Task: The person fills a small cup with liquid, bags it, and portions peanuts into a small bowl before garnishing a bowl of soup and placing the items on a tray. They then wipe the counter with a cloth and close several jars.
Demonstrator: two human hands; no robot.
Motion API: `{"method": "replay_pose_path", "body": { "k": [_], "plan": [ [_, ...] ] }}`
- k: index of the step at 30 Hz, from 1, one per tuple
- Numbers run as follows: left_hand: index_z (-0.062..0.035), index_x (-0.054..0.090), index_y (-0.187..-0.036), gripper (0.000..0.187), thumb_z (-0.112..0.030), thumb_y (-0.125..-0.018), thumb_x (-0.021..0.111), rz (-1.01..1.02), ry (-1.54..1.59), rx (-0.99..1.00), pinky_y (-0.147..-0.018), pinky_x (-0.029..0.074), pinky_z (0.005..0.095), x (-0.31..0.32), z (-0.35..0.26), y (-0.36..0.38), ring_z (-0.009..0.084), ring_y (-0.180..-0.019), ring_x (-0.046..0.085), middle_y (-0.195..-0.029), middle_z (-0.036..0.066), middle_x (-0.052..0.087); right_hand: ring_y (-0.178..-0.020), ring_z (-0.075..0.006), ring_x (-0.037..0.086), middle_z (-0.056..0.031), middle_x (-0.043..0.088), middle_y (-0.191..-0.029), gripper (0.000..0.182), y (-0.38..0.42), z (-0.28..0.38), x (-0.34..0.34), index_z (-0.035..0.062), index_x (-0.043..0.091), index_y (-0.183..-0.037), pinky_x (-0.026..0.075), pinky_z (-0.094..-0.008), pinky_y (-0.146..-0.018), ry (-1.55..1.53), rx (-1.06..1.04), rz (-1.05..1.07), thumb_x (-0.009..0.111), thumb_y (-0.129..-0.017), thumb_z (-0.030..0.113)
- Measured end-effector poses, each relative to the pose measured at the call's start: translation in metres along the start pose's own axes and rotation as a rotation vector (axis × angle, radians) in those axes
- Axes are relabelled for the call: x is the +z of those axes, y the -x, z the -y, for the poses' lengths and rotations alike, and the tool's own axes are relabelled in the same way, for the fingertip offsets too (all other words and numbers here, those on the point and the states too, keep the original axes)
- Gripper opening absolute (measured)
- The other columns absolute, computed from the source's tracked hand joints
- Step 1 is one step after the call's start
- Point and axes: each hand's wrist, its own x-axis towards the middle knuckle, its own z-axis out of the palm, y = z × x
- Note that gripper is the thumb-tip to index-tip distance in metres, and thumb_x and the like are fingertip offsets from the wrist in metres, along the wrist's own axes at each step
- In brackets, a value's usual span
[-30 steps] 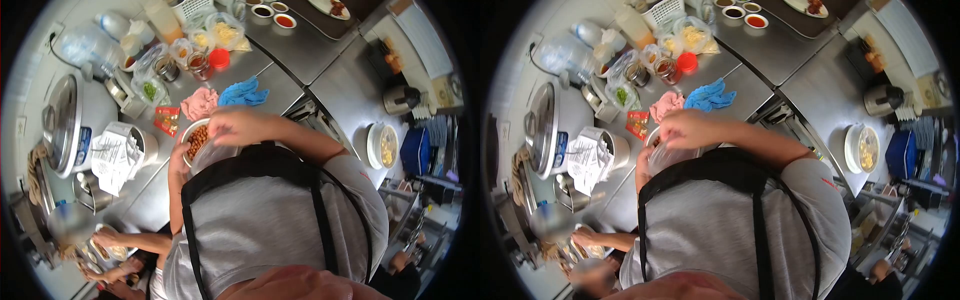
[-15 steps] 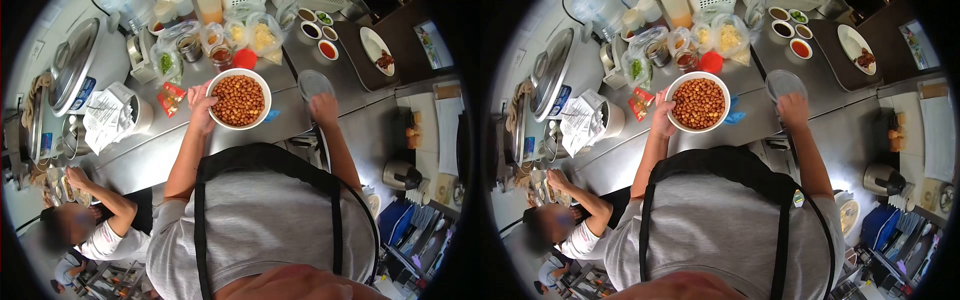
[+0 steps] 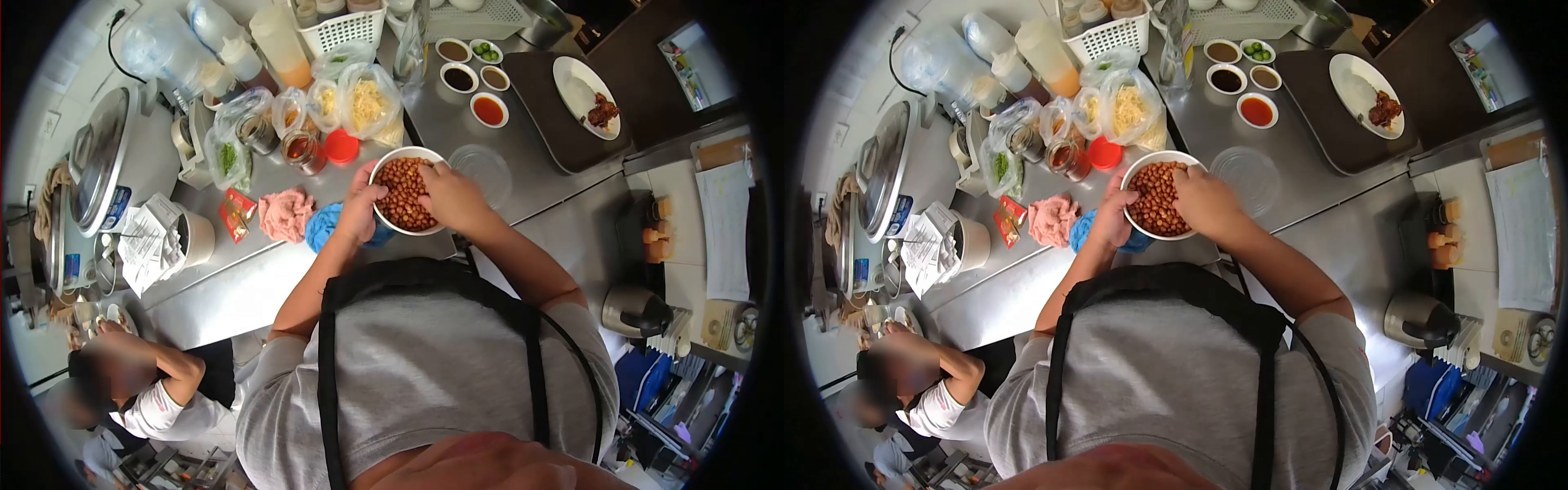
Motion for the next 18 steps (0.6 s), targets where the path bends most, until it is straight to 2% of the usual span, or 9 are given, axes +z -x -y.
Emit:
{"method": "replay_pose_path", "body": {
  "k": [1, 2, 6, 9, 10, 13, 14, 17, 18],
  "plan": [
    [-0.0023, 0.041, -0.110, 0.045, 0.002, -0.065, 0.043, -0.017, 0.004, -0.011, -0.085, 0.038, 0.0288, 0.002, 0.002, -0.002, 0.0180, -0.095, 0.048, -0.103, 0.008, 0.051, -0.083, -0.0329, 0.055, -0.0195, 0.050, -0.095, 0.024, -0.002, -0.002, 0.002, 0.0003, 0.048, -0.093, 0.045, -0.0394, -0.070, -0.011, 0.027, 0.033, 0.052, -0.074, 0.014],
    [-0.0023, 0.041, -0.110, 0.045, 0.002, -0.065, 0.043, -0.024, -0.013, -0.027, -0.085, 0.038, 0.0288, 0.003, 0.003, -0.004, 0.0179, -0.095, 0.048, -0.103, 0.008, 0.051, -0.084, -0.0321, 0.053, -0.0168, 0.050, -0.093, 0.031, -0.007, -0.011, 0.013, 0.0042, 0.048, -0.098, 0.044, -0.0393, -0.070, 0.009, 0.078, 0.072, 0.058, -0.070, 0.015],
    [-0.0028, 0.041, -0.110, 0.044, 0.002, -0.066, 0.042, -0.068, -0.030, -0.011, -0.085, 0.038, 0.0288, 0.005, 0.009, -0.012, 0.0177, -0.095, 0.048, -0.103, 0.008, 0.051, -0.080, -0.0339, 0.054, -0.0175, 0.051, -0.088, 0.021, -0.016, -0.022, 0.026, 0.0032, 0.051, -0.089, 0.044, -0.0404, -0.069, -0.071, -0.008, -0.007, 0.052, -0.069, 0.007],
    [-0.0028, 0.041, -0.110, 0.044, 0.002, -0.066, 0.041, -0.090, -0.042, -0.014, -0.085, 0.038, 0.0286, 0.004, 0.010, -0.015, 0.0175, -0.095, 0.048, -0.102, 0.008, 0.051, -0.074, -0.0309, 0.056, -0.0164, 0.052, -0.087, 0.020, -0.031, -0.043, 0.026, 0.0024, 0.050, -0.089, 0.044, -0.0384, -0.065, -0.402, -0.048, 0.018, 0.046, -0.069, 0.003],
    [-0.0026, 0.040, -0.110, 0.045, 0.002, -0.066, 0.040, -0.101, -0.041, -0.017, -0.085, 0.038, 0.0294, 0.004, 0.009, -0.015, 0.0182, -0.096, 0.048, -0.103, 0.009, 0.050, -0.064, -0.0288, 0.055, -0.0175, 0.054, -0.080, 0.022, -0.034, -0.047, 0.016, -0.0005, 0.050, -0.089, 0.044, -0.0335, -0.058, -0.534, -0.039, 0.092, 0.044, -0.069, 0.003],
    [-0.0023, 0.038, -0.112, 0.046, 0.002, -0.066, 0.040, -0.125, -0.024, -0.041, -0.086, 0.038, 0.0306, 0.006, 0.006, -0.014, 0.0193, -0.096, 0.048, -0.104, 0.010, 0.049, -0.057, -0.0172, 0.048, -0.0088, 0.049, -0.072, 0.017, -0.041, -0.062, 0.009, 0.0028, 0.049, -0.086, 0.038, -0.0258, -0.048, -1.580, 0.363, 0.385, 0.047, -0.070, 0.005],
    [-0.0020, 0.037, -0.112, 0.046, 0.002, -0.066, 0.040, -0.122, -0.014, -0.036, -0.086, 0.038, 0.0315, 0.005, 0.006, -0.013, 0.0203, -0.097, 0.048, -0.105, 0.011, 0.049, -0.056, -0.0110, 0.042, -0.0036, 0.043, -0.068, 0.012, -0.040, -0.066, 0.006, 0.0051, 0.048, -0.083, 0.032, -0.0199, -0.044, -1.862, 0.312, 0.434, 0.047, -0.072, 0.009],
    [-0.0021, 0.037, -0.112, 0.046, 0.001, -0.066, 0.040, -0.149, -0.030, -0.027, -0.086, 0.038, 0.0314, 0.003, 0.004, -0.013, 0.0206, -0.098, 0.048, -0.104, 0.011, 0.049, -0.058, -0.0117, 0.042, -0.0051, 0.046, -0.072, 0.012, -0.046, -0.072, -0.001, 0.0047, 0.047, -0.083, 0.033, -0.0192, -0.046, -2.347, 0.417, 0.525, 0.046, -0.076, 0.014],
    [-0.0026, 0.038, -0.113, 0.047, 0.000, -0.066, 0.040, -0.144, -0.024, -0.018, -0.086, 0.038, 0.0310, 0.001, 0.004, -0.013, 0.0200, -0.097, 0.048, -0.105, 0.011, 0.049, -0.062, -0.0152, 0.047, -0.0073, 0.049, -0.077, 0.015, -0.050, -0.069, -0.007, 0.0052, 0.048, -0.084, 0.040, -0.0230, -0.052, -2.381, 0.358, 0.513, 0.043, -0.080, 0.020]
  ]
}}
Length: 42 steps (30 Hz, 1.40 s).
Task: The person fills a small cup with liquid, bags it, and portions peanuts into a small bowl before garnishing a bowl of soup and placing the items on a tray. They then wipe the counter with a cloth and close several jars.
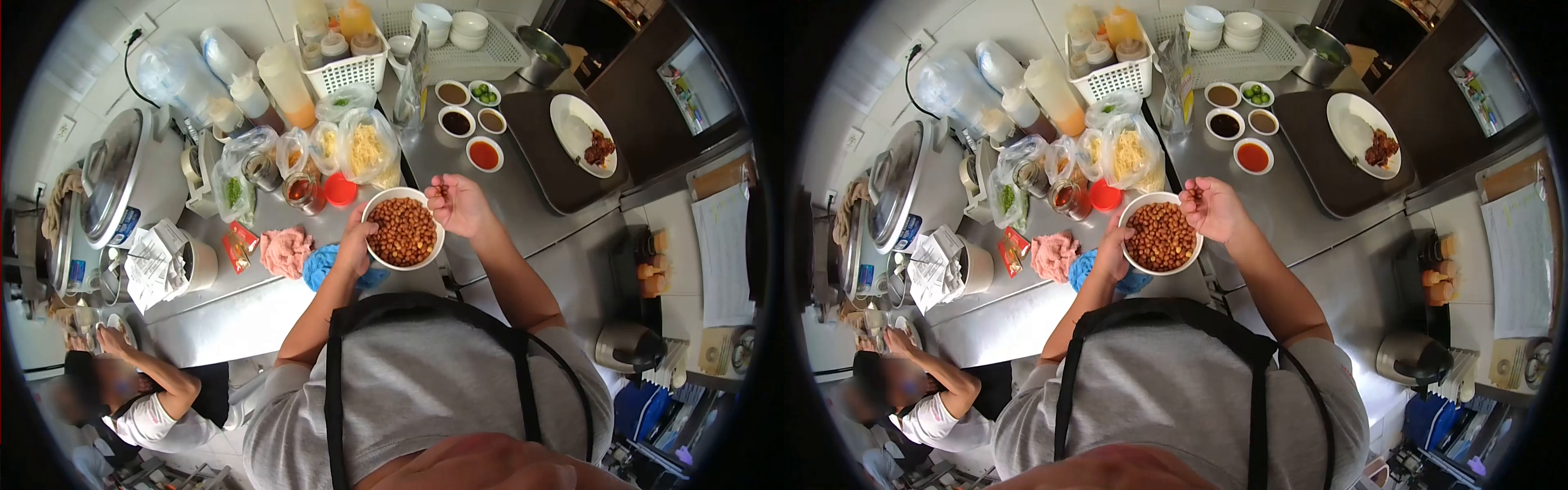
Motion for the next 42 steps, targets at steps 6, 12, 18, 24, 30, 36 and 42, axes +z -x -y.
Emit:
{"method": "replay_pose_path", "body": {
  "k": [6, 12, 18, 24, 30, 36, 42],
  "plan": [
    [-0.0033, 0.036, -0.118, 0.054, -0.004, -0.065, 0.042, 0.056, 0.003, -0.009, -0.091, 0.035, 0.0329, -0.015, 0.002, -0.002, 0.0219, -0.105, 0.043, -0.111, 0.011, 0.047, -0.095, -0.0310, 0.050, -0.0119, 0.052, -0.092, 0.031, 0.029, 0.006, 0.109, 0.0052, 0.049, -0.090, 0.041, -0.0387, -0.081, 0.166, -0.261, 0.093, 0.037, -0.086, 0.034],
    [-0.0019, 0.034, -0.120, 0.060, -0.005, -0.061, 0.044, 0.068, -0.008, 0.004, -0.094, 0.033, 0.0350, -0.019, -0.003, -0.003, 0.0246, -0.107, 0.043, -0.114, 0.013, 0.046, -0.103, -0.0295, 0.043, -0.0210, 0.040, -0.115, 0.074, 0.108, -0.032, 0.207, -0.0020, 0.031, -0.118, 0.027, -0.0420, -0.090, 0.368, -0.318, 0.975, 0.025, -0.079, 0.061],
    [-0.0024, 0.033, -0.121, 0.063, -0.009, -0.060, 0.049, 0.081, 0.041, -0.078, -0.095, 0.033, 0.0377, -0.028, -0.008, -0.009, 0.0278, -0.109, 0.042, -0.117, 0.015, 0.044, -0.104, -0.0342, 0.041, -0.0211, 0.043, -0.113, 0.067, 0.102, 0.022, 0.203, -0.0030, 0.025, -0.126, 0.031, -0.0456, -0.086, 0.175, -0.602, 0.820, 0.035, -0.083, 0.047],
    [-0.0010, 0.031, -0.123, 0.070, -0.015, -0.058, 0.053, 0.064, -0.006, -0.182, -0.096, 0.030, 0.0395, -0.019, -0.016, -0.005, 0.0282, -0.113, 0.038, -0.122, 0.016, 0.039, -0.057, -0.0132, 0.049, -0.0052, 0.053, -0.070, 0.024, -0.108, 0.262, 0.073, 0.0032, 0.054, -0.091, 0.038, -0.0256, -0.049, 0.918, -0.986, -0.418, 0.049, -0.080, 0.024],
    [-0.0040, 0.024, -0.129, 0.071, -0.010, -0.062, 0.047, 0.041, 0.020, -0.209, -0.098, 0.028, 0.0349, -0.028, -0.012, 0.000, 0.0246, -0.117, 0.035, -0.127, 0.015, 0.035, -0.067, -0.0312, 0.057, -0.0226, 0.057, -0.073, 0.048, -0.309, 0.313, -0.060, -0.0051, 0.057, -0.077, 0.044, -0.0404, -0.062, 2.136, -0.816, -0.876, 0.054, -0.072, 0.043],
    [-0.0063, 0.019, -0.131, 0.071, -0.010, -0.065, 0.046, 0.097, 0.010, -0.161, -0.097, 0.029, 0.0322, -0.023, -0.017, 0.000, 0.0224, -0.117, 0.034, -0.128, 0.013, 0.033, -0.089, -0.0351, 0.055, -0.0203, 0.056, -0.094, 0.038, -0.349, 0.343, -0.069, 0.0001, 0.053, -0.100, 0.044, -0.0414, -0.074, 2.442, -0.263, -0.653, 0.051, -0.076, 0.030],
    [-0.0082, 0.022, -0.130, 0.068, -0.010, -0.067, 0.047, 0.116, -0.066, -0.163, -0.084, 0.038, 0.0273, -0.038, -0.006, 0.000, 0.0165, -0.101, 0.044, -0.121, 0.009, 0.040, -0.084, -0.0365, 0.055, -0.0211, 0.058, -0.087, 0.038, -0.366, 0.357, -0.091, -0.0017, 0.050, -0.103, 0.045, -0.0417, -0.072, 2.671, -0.545, -0.398, 0.049, -0.076, 0.026]
  ]
}}
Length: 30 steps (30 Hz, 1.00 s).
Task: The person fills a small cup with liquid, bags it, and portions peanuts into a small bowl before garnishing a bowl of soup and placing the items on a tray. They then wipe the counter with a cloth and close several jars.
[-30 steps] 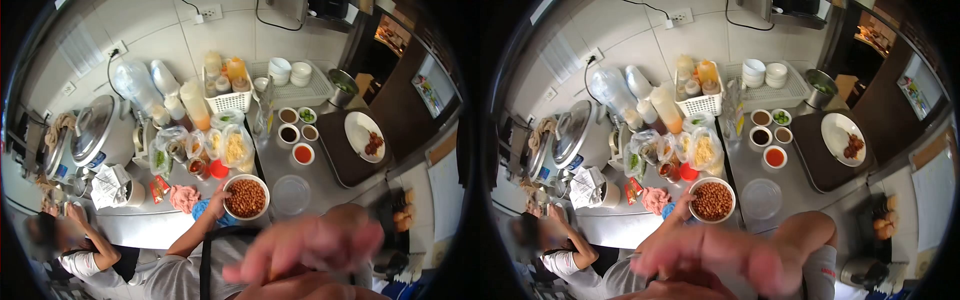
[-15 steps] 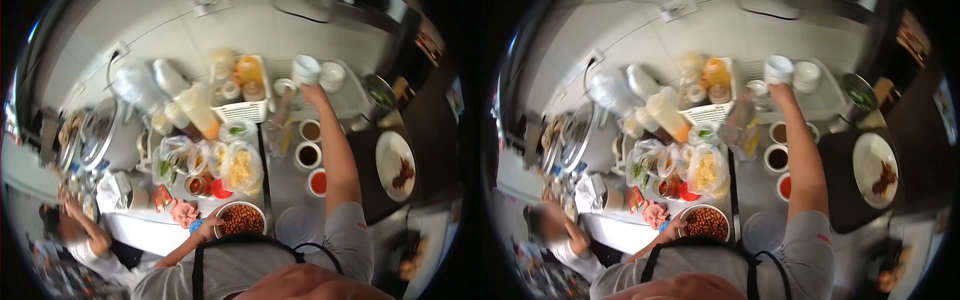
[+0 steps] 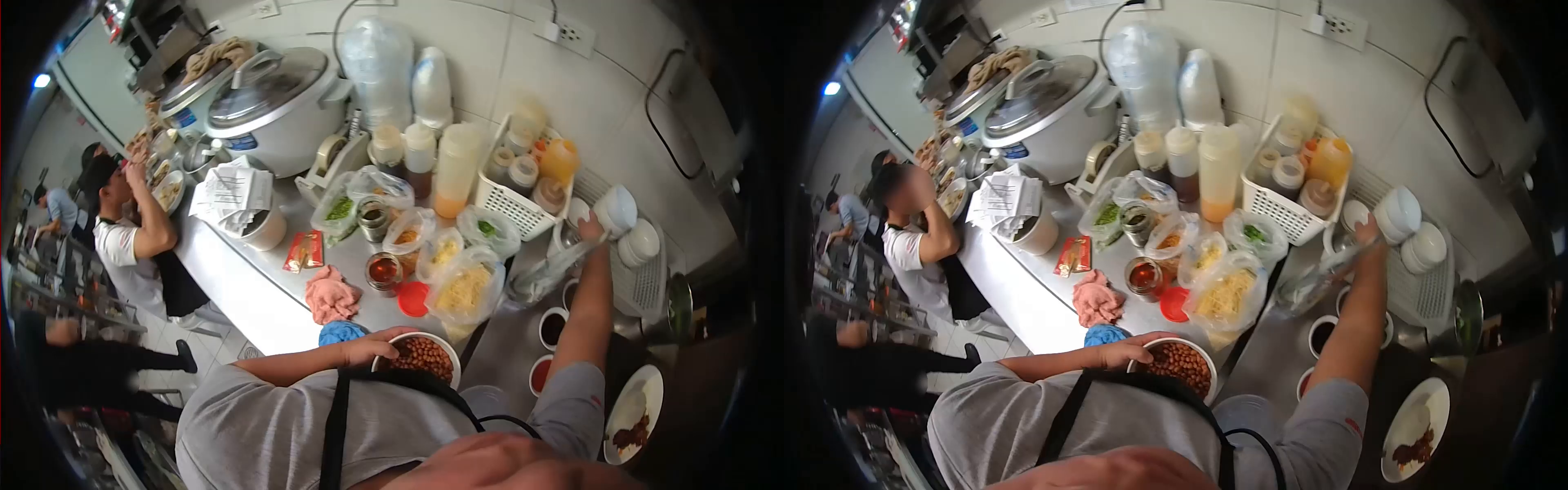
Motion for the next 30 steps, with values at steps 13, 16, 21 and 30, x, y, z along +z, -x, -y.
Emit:
{"method": "replay_pose_path", "body": {
  "k": [13, 16, 21, 30],
  "plan": [
    [-0.0060, 0.027, -0.127, 0.063, -0.009, -0.068, 0.048, -0.030, 0.021, 0.030, -0.086, 0.037, 0.0275, 0.012, -0.014, -0.002, 0.0151, -0.104, 0.044, -0.118, 0.008, 0.043, -0.078, -0.0280, 0.056, -0.0161, 0.058, -0.088, 0.022, -0.023, -0.064, 0.033, 0.0001, 0.054, -0.090, 0.043, -0.0382, -0.071, 0.551, 0.102, -0.308, 0.049, -0.076, 0.016],
    [-0.0046, 0.028, -0.126, 0.061, -0.008, -0.068, 0.048, -0.120, -0.007, -0.028, -0.089, 0.036, 0.0288, 0.013, -0.011, 0.002, 0.0175, -0.105, 0.043, -0.117, 0.010, 0.043, -0.096, -0.0373, 0.050, -0.0208, 0.051, -0.105, 0.032, 0.070, 0.025, -0.078, 0.0010, 0.050, -0.103, 0.041, -0.0408, -0.081, -0.194, 0.641, -0.387, 0.049, -0.074, 0.016],
    [-0.0018, 0.031, -0.123, 0.059, -0.011, -0.067, 0.048, -0.106, 0.022, 0.038, -0.092, 0.034, 0.0335, 0.010, -0.002, -0.004, 0.0224, -0.107, 0.042, -0.118, 0.013, 0.042, -0.086, -0.0361, 0.053, -0.0198, 0.057, -0.090, 0.032, 0.201, 0.061, -0.158, 0.0046, 0.053, -0.098, 0.042, -0.0412, -0.074, -0.273, 0.530, -0.549, 0.046, -0.070, 0.019],
    [0.0006, 0.036, -0.119, 0.049, -0.011, -0.071, 0.043, -0.063, 0.059, 0.139, -0.091, 0.033, 0.0312, 0.018, 0.004, -0.022, 0.0220, -0.105, 0.045, -0.113, 0.013, 0.047, -0.071, -0.0296, 0.057, -0.0140, 0.060, -0.079, 0.023, 0.380, 0.215, -0.167, 0.0075, 0.054, -0.092, 0.044, -0.0365, -0.063, -0.553, 0.322, -0.185, 0.050, -0.071, 0.017]
  ]
}}
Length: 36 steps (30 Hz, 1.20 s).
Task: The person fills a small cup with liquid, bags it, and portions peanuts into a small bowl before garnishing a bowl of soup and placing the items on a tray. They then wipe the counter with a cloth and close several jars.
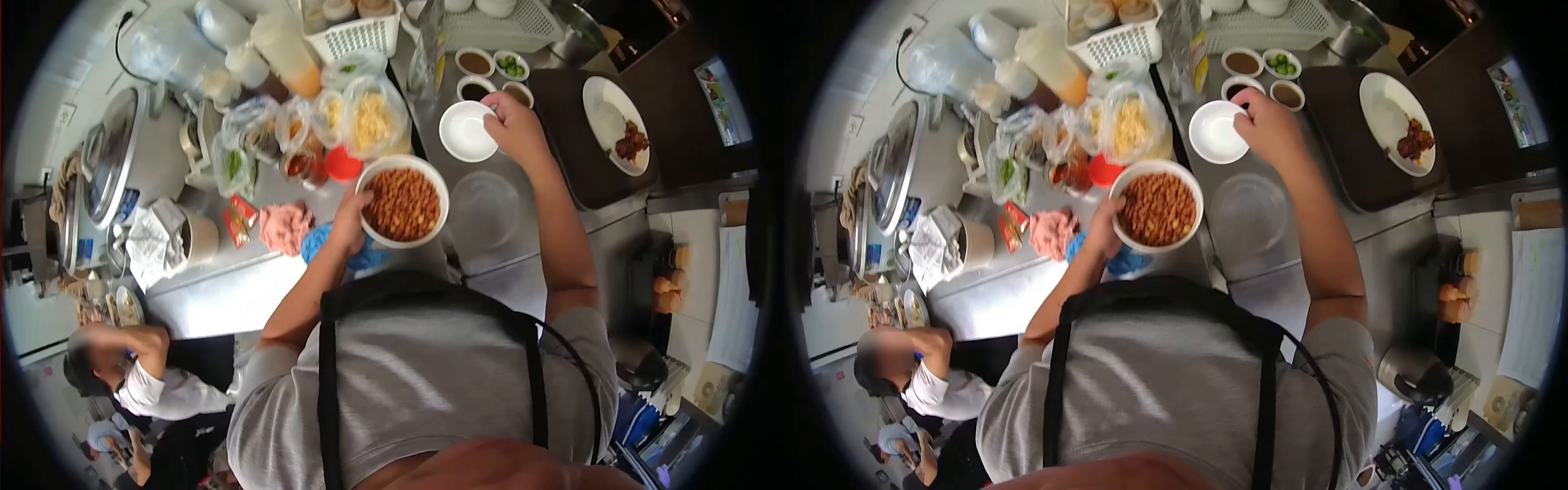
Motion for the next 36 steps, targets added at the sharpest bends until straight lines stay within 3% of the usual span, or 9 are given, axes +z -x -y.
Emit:
{"method": "replay_pose_path", "body": {
  "k": [5, 9, 14, 20, 24, 27, 28, 31, 36],
  "plan": [
    [0.0036, 0.040, -0.111, 0.038, -0.012, -0.077, 0.045, -0.077, -0.203, 0.019, -0.082, 0.038, 0.0285, 0.029, -0.008, 0.006, 0.0161, -0.092, 0.049, -0.102, 0.012, 0.051, -0.059, -0.0277, 0.055, -0.0084, 0.057, -0.070, 0.015, 0.051, 0.015, 0.040, 0.0120, 0.052, -0.084, 0.044, -0.0364, -0.052, 0.383, -0.293, -0.027, 0.052, -0.070, 0.013],
    [0.0097, 0.041, -0.106, 0.039, -0.014, -0.077, 0.048, -0.130, -0.317, 0.063, -0.074, 0.042, 0.0265, 0.057, -0.015, 0.014, 0.0158, -0.084, 0.052, -0.095, 0.014, 0.053, -0.058, -0.0270, 0.056, -0.0066, 0.054, -0.066, 0.009, 0.068, 0.032, 0.051, 0.0106, 0.046, -0.076, 0.044, -0.0386, -0.050, 0.483, -0.347, -0.055, 0.051, -0.069, 0.010],
    [0.0088, 0.044, -0.105, 0.038, -0.016, -0.077, 0.050, -0.117, -0.366, 0.140, -0.071, 0.042, 0.0256, 0.049, -0.002, 0.000, 0.0150, -0.081, 0.052, -0.091, 0.013, 0.054, -0.062, -0.0327, 0.055, -0.0144, 0.058, -0.072, 0.018, 0.069, 0.006, 0.068, 0.0072, 0.053, -0.086, 0.044, -0.0374, -0.058, -0.031, 0.026, 0.124, 0.051, -0.069, 0.013],
    [0.0063, 0.043, -0.108, 0.036, -0.013, -0.078, 0.047, -0.076, -0.269, 0.092, -0.078, 0.040, 0.0273, 0.045, -0.006, 0.002, 0.0157, -0.088, 0.051, -0.097, 0.013, 0.053, -0.053, -0.0158, 0.053, -0.0088, 0.056, -0.062, 0.015, 0.063, -0.047, 0.079, 0.0033, 0.053, -0.083, 0.041, -0.0286, -0.050, -0.470, 0.145, 0.025, 0.051, -0.070, 0.010],
    [0.0038, 0.037, -0.114, 0.041, -0.012, -0.078, 0.046, -0.039, -0.263, 0.116, -0.084, 0.037, 0.0293, 0.042, 0.002, -0.002, 0.0172, -0.094, 0.049, -0.105, 0.012, 0.050, -0.054, -0.0087, 0.049, -0.0038, 0.054, -0.061, 0.013, 0.061, -0.033, 0.071, 0.0026, 0.053, -0.082, 0.039, -0.0241, -0.049, -0.546, 0.152, 0.045, 0.052, -0.071, 0.009],
    [0.0010, 0.034, -0.119, 0.047, -0.013, -0.076, 0.044, -0.035, -0.193, 0.081, -0.089, 0.036, 0.0323, 0.028, 0.012, -0.010, 0.0211, -0.100, 0.048, -0.110, 0.012, 0.049, -0.055, -0.0085, 0.050, -0.0045, 0.055, -0.066, 0.014, 0.051, -0.044, 0.061, 0.0026, 0.053, -0.084, 0.040, -0.0241, -0.050, -0.714, 0.110, -0.065, 0.051, -0.071, 0.007],
    [0.0007, 0.034, -0.120, 0.048, -0.015, -0.076, 0.044, -0.028, -0.187, 0.062, -0.090, 0.036, 0.0339, 0.022, 0.011, -0.010, 0.0223, -0.102, 0.048, -0.111, 0.013, 0.049, -0.055, -0.0051, 0.049, -0.0033, 0.054, -0.069, 0.014, 0.044, -0.054, 0.055, 0.0020, 0.051, -0.088, 0.039, -0.0196, -0.048, -0.646, 0.042, -0.146, 0.050, -0.074, 0.005],
    [0.0004, 0.035, -0.119, 0.049, -0.019, -0.075, 0.044, -0.025, -0.129, -0.009, -0.091, 0.037, 0.0360, -0.001, 0.009, -0.012, 0.0248, -0.104, 0.048, -0.111, 0.014, 0.050, -0.052, -0.0068, 0.050, -0.0039, 0.054, -0.068, 0.015, 0.024, -0.074, 0.008, 0.0016, 0.051, -0.089, 0.039, -0.0205, -0.042, -0.665, 0.362, -0.280, 0.051, -0.074, 0.006],
    [-0.0002, 0.037, -0.119, 0.048, -0.018, -0.075, 0.043, -0.121, -0.083, -0.060, -0.090, 0.037, 0.0351, -0.007, 0.005, -0.005, 0.0249, -0.103, 0.048, -0.112, 0.014, 0.049, -0.044, -0.0112, 0.051, -0.0071, 0.054, -0.065, 0.019, -0.038, -0.175, -0.019, 0.0011, 0.049, -0.091, 0.039, -0.0222, -0.037, -0.487, 0.539, -0.672, 0.053, -0.075, 0.010]
  ]
}}
